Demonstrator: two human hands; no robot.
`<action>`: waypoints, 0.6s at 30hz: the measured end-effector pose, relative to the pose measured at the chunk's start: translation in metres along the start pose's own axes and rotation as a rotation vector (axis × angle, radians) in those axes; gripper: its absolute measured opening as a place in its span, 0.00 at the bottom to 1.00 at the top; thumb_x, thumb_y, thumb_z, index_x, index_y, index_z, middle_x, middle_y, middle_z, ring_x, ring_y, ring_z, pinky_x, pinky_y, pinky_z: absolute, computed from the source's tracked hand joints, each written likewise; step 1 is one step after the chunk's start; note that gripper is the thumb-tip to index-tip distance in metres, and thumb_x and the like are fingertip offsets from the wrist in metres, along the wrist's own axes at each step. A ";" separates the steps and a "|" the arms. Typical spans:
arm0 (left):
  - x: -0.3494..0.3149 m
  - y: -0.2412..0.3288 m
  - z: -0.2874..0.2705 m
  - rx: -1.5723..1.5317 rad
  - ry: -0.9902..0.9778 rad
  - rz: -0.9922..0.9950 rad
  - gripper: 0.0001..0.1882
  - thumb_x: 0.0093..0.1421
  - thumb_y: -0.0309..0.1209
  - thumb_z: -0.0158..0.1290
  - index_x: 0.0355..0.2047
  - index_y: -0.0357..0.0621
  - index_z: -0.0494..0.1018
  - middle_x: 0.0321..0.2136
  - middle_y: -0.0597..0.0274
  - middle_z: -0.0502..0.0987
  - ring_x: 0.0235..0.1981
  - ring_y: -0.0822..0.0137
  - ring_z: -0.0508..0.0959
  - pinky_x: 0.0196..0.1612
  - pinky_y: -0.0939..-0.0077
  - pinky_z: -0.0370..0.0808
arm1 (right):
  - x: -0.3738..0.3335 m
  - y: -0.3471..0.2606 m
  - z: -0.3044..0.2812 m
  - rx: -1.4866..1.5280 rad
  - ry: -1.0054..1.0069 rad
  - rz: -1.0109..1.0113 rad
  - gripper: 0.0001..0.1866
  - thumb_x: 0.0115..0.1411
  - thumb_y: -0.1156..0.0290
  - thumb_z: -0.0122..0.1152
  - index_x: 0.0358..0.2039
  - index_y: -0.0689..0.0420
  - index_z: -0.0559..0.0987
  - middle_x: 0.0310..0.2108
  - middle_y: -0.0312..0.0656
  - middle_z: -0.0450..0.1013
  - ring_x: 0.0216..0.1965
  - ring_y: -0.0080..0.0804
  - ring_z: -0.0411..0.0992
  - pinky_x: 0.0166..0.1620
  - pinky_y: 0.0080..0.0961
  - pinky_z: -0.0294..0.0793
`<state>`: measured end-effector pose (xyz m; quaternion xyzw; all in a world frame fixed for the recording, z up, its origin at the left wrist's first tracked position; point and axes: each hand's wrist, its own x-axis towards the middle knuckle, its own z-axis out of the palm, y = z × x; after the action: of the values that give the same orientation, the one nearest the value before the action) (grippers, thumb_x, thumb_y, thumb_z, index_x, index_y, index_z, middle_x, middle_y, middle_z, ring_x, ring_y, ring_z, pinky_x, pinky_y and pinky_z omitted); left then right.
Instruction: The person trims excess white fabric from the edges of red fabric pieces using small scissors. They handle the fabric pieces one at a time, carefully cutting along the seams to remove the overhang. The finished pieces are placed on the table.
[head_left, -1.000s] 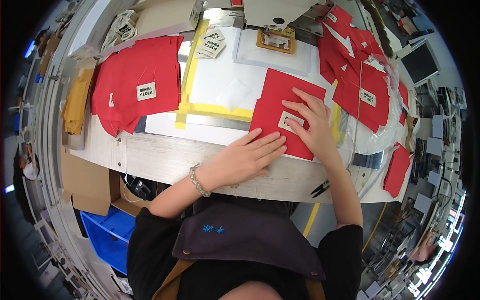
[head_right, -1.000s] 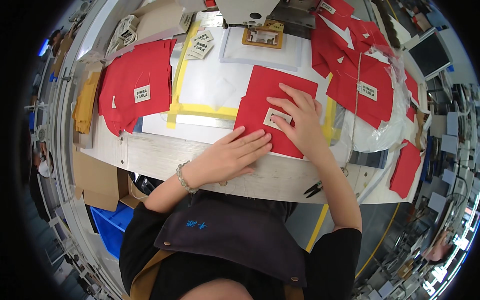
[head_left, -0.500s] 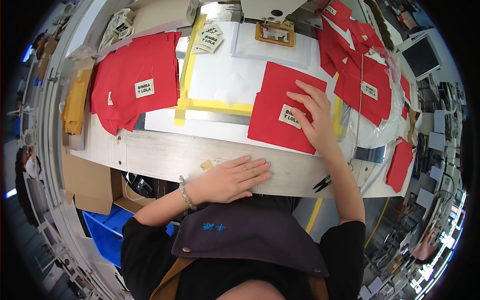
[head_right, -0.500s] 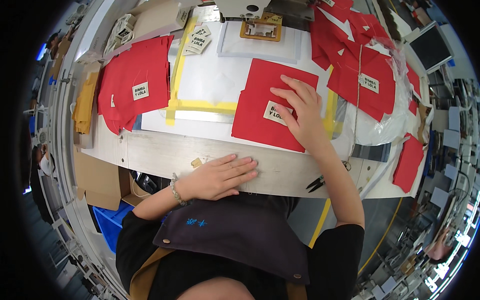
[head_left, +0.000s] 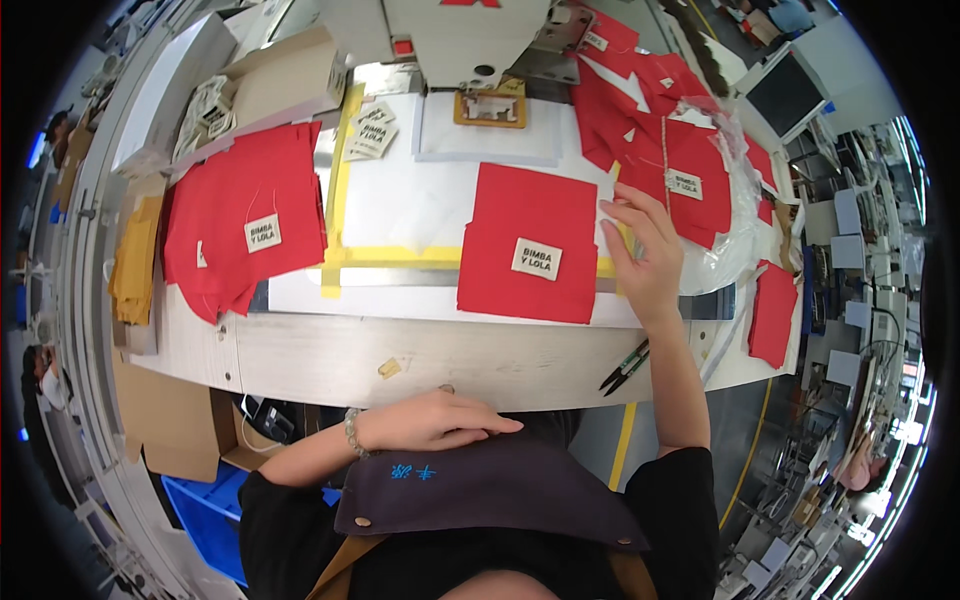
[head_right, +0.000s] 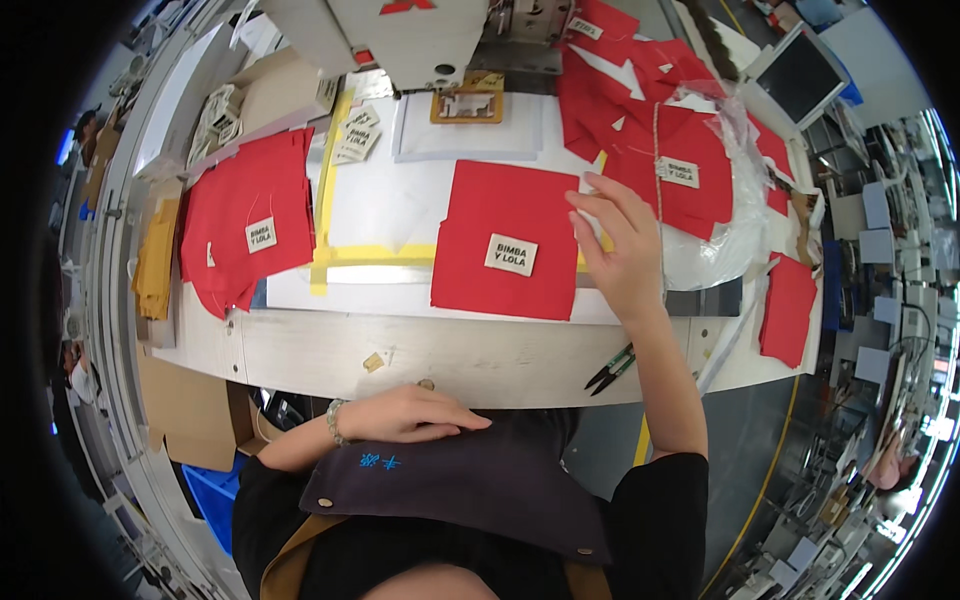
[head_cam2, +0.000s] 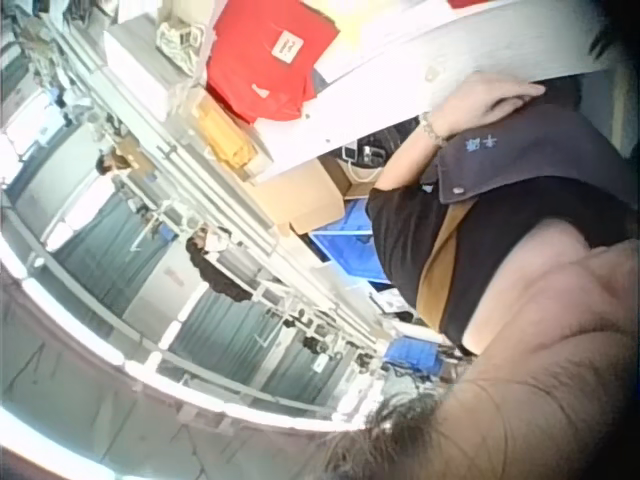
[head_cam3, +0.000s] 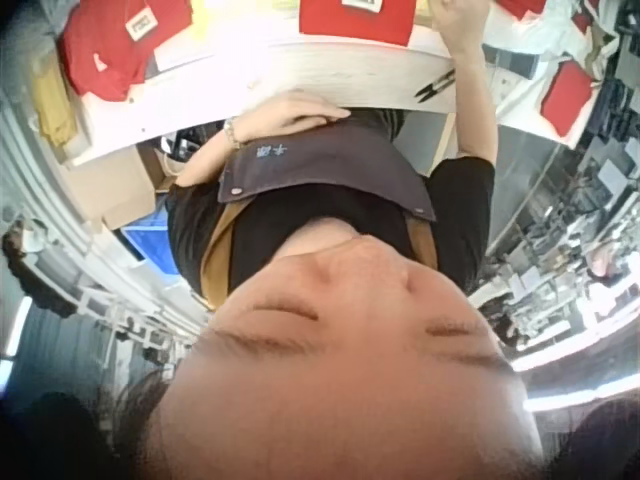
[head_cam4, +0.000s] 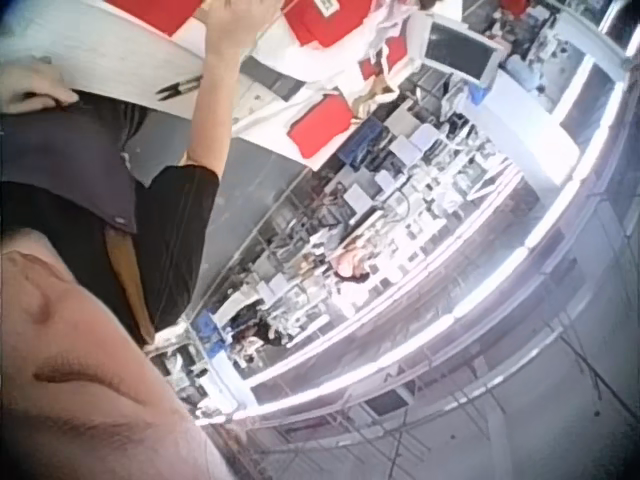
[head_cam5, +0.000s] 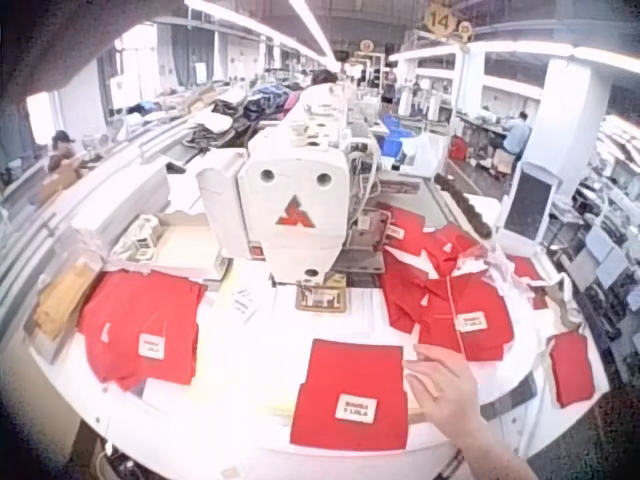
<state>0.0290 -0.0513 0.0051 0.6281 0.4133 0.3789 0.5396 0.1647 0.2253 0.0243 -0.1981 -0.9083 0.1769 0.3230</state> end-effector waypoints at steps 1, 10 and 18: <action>0.001 -0.001 -0.001 0.084 0.107 0.101 0.21 0.57 0.18 0.49 0.52 0.45 0.72 0.36 0.56 0.78 0.33 0.63 0.78 0.38 0.74 0.74 | 0.002 0.011 -0.009 -0.172 0.059 -0.037 0.12 0.51 0.79 0.62 0.38 0.56 0.80 0.50 0.42 0.71 0.45 0.37 0.72 0.51 0.30 0.67; 0.007 0.005 -0.017 0.253 0.314 0.170 0.16 0.52 0.17 0.52 0.41 0.45 0.78 0.22 0.61 0.76 0.21 0.63 0.75 0.27 0.73 0.73 | 0.005 0.090 -0.085 -0.541 -0.153 0.206 0.24 0.46 0.69 0.66 0.47 0.51 0.76 0.52 0.36 0.71 0.53 0.33 0.65 0.54 0.36 0.53; 0.015 0.010 -0.020 0.291 0.339 0.200 0.15 0.51 0.18 0.54 0.40 0.45 0.78 0.20 0.61 0.75 0.19 0.64 0.73 0.24 0.73 0.71 | 0.008 0.098 -0.108 -0.429 -0.264 0.252 0.24 0.43 0.70 0.69 0.45 0.50 0.78 0.48 0.35 0.74 0.50 0.29 0.67 0.51 0.36 0.52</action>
<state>0.0174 -0.0309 0.0176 0.6644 0.4838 0.4668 0.3265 0.2539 0.3338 0.0629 -0.3487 -0.9274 0.0439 0.1280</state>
